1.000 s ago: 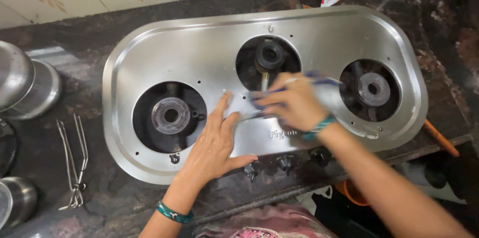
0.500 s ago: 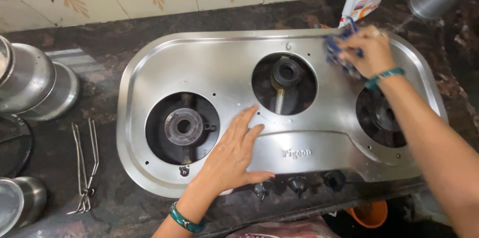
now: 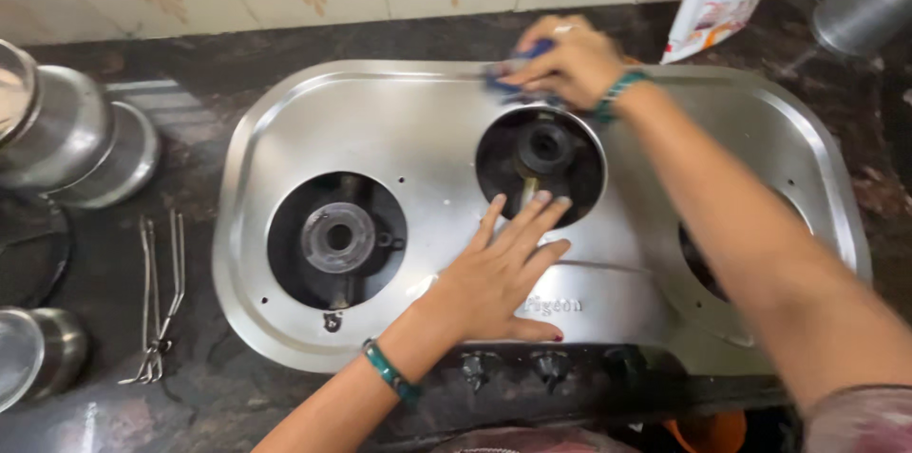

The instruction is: The person wets a cloth at the sink, then wipes the gas stove top with the cloth. They remove the burner grates and caps, scrub them with a scouring pad and dish soap in the sink, rinse them, and continue wiping the stainless steel stove surface and around the burners before rinsing the cloth again.

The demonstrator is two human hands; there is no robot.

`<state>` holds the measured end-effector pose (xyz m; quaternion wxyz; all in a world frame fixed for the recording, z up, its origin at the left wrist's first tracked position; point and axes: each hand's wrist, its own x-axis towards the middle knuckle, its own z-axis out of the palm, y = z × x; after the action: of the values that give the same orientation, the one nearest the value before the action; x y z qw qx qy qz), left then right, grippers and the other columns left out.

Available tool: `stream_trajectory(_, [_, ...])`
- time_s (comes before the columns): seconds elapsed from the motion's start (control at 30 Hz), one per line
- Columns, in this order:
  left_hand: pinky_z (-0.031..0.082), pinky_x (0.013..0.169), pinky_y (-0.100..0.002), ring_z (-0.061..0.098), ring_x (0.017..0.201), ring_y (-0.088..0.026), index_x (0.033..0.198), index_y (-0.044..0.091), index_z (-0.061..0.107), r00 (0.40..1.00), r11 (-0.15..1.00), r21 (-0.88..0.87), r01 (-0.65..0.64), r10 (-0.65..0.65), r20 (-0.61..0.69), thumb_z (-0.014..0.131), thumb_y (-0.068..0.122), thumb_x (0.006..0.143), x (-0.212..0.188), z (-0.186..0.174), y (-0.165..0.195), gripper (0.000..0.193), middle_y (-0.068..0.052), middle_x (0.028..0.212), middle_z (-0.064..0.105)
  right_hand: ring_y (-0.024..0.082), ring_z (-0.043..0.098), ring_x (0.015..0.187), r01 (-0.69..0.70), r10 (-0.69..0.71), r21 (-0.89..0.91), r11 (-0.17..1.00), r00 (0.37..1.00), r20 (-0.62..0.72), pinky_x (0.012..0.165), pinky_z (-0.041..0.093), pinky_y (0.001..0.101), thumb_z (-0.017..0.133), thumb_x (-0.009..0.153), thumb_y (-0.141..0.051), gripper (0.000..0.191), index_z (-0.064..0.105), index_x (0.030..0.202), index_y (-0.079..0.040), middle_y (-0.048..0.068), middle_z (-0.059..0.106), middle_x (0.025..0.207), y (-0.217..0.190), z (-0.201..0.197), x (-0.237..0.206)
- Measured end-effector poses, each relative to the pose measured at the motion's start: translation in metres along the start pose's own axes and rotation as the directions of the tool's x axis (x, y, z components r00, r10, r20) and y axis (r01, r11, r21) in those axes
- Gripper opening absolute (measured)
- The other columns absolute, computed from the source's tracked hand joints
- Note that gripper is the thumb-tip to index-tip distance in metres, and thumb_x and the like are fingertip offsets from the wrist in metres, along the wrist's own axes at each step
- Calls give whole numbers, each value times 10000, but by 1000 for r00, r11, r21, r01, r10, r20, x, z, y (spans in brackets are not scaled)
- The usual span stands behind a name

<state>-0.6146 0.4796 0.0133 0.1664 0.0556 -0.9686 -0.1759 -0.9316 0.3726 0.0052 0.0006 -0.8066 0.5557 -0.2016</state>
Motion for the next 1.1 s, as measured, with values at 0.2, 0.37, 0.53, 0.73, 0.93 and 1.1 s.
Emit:
stream_trajectory(0.2, [76,1283,-601,215,1590,-261,1474,176,530,991,989,60,-136,136,17,560,708,879,40,34,23,799,-113,1686,304,310,580,1246,-270,207,-291,918,951,-230,1087,516,400,799,836,-37,428,798,1090,-381,-10,665,1292,68,-59,-164])
stream_trajectory(0.37, [62,1266,-605,222,1578,-270,1493,169,525,985,984,46,-174,174,7,548,711,865,47,44,24,829,-117,1660,320,354,544,1144,-577,503,-414,704,816,-284,968,522,469,726,916,7,522,767,1239,-402,26,586,1274,67,-88,-258])
stream_trajectory(0.53, [75,1266,-615,271,1555,-272,1469,159,544,983,983,-33,-181,181,-14,612,685,859,43,43,24,808,-125,1600,427,414,535,1145,-675,599,-565,474,718,-355,856,523,518,717,917,-119,388,769,1240,-327,94,569,1311,6,-94,-307])
stream_trajectory(0.73, [89,1243,-637,319,1522,-282,1418,163,583,979,980,-32,-196,194,-69,661,667,815,41,36,28,790,-124,1549,489,411,564,1123,-708,669,-623,332,642,-374,788,549,515,680,915,-231,297,762,1193,-163,163,568,1257,-107,-98,-338])
stream_trajectory(0.93, [84,1234,-639,320,1513,-286,1402,168,591,980,981,-14,-194,193,-47,662,680,805,38,41,26,790,-126,1536,490,383,617,1015,-762,797,-625,170,479,-367,660,571,499,661,914,-303,304,753,1011,-30,181,614,1171,-217,-86,-322])
stream_trajectory(1.1, [76,1239,-637,307,1521,-279,1433,129,548,975,978,2,-208,208,-74,654,702,798,37,46,25,861,-133,1556,471,338,643,924,-837,791,-530,138,415,-450,653,578,454,651,929,-311,296,732,900,-28,150,655,1013,-280,-37,-249])
